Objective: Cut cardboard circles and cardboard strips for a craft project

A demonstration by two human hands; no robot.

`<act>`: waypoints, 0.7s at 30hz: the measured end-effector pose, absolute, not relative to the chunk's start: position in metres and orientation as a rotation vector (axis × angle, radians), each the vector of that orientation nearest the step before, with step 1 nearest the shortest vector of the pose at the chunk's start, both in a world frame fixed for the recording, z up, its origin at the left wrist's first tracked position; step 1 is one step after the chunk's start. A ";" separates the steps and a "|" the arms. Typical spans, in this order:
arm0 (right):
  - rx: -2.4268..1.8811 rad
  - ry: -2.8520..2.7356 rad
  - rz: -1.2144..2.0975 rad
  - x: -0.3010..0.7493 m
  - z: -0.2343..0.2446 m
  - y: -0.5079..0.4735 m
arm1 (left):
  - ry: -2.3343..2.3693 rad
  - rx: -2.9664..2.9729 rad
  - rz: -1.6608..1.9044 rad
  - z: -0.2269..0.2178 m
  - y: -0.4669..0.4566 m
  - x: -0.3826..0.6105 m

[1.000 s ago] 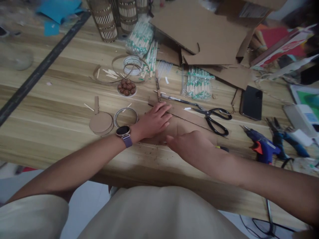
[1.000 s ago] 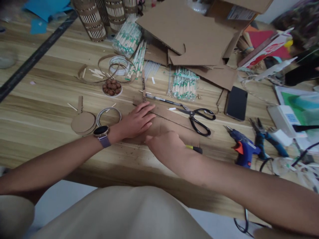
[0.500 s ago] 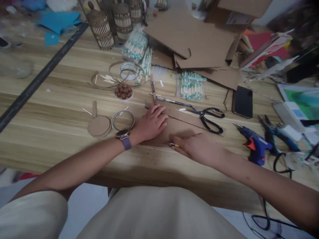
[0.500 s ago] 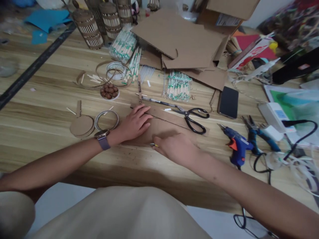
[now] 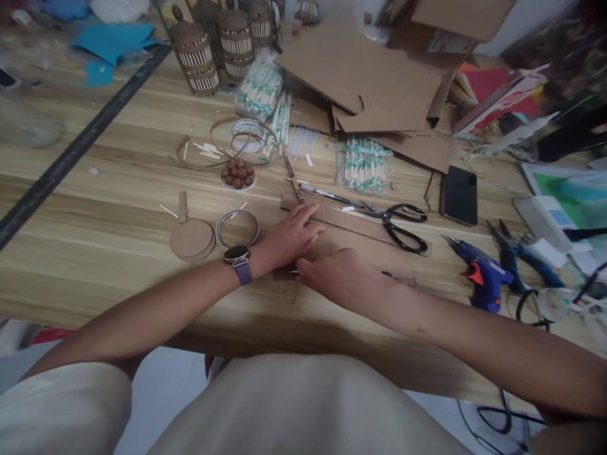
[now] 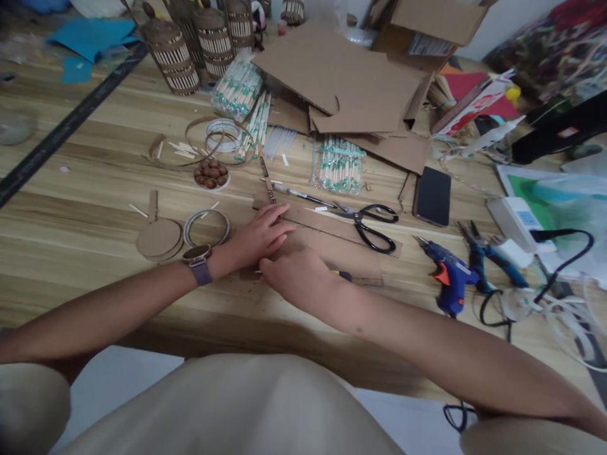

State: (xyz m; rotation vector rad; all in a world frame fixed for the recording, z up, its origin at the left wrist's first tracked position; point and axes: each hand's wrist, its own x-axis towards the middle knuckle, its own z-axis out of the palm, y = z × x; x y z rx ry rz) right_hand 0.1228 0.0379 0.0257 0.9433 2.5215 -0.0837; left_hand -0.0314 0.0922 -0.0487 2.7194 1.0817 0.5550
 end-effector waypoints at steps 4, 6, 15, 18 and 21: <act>0.928 2.528 -0.046 0.122 0.025 0.038 | 1.172 2.754 0.534 -0.045 0.089 -0.029; 0.930 2.528 -0.049 0.122 0.025 0.038 | 1.219 2.760 0.495 -0.044 0.087 -0.027; 0.942 2.416 -0.124 0.109 0.041 0.036 | 1.179 2.818 0.428 -0.046 0.087 -0.028; 0.986 2.324 -0.163 0.099 0.053 0.034 | 1.179 2.817 0.422 -0.047 0.088 -0.027; 0.960 2.351 -0.196 0.090 0.058 0.032 | 1.181 2.809 0.409 -0.048 0.088 -0.027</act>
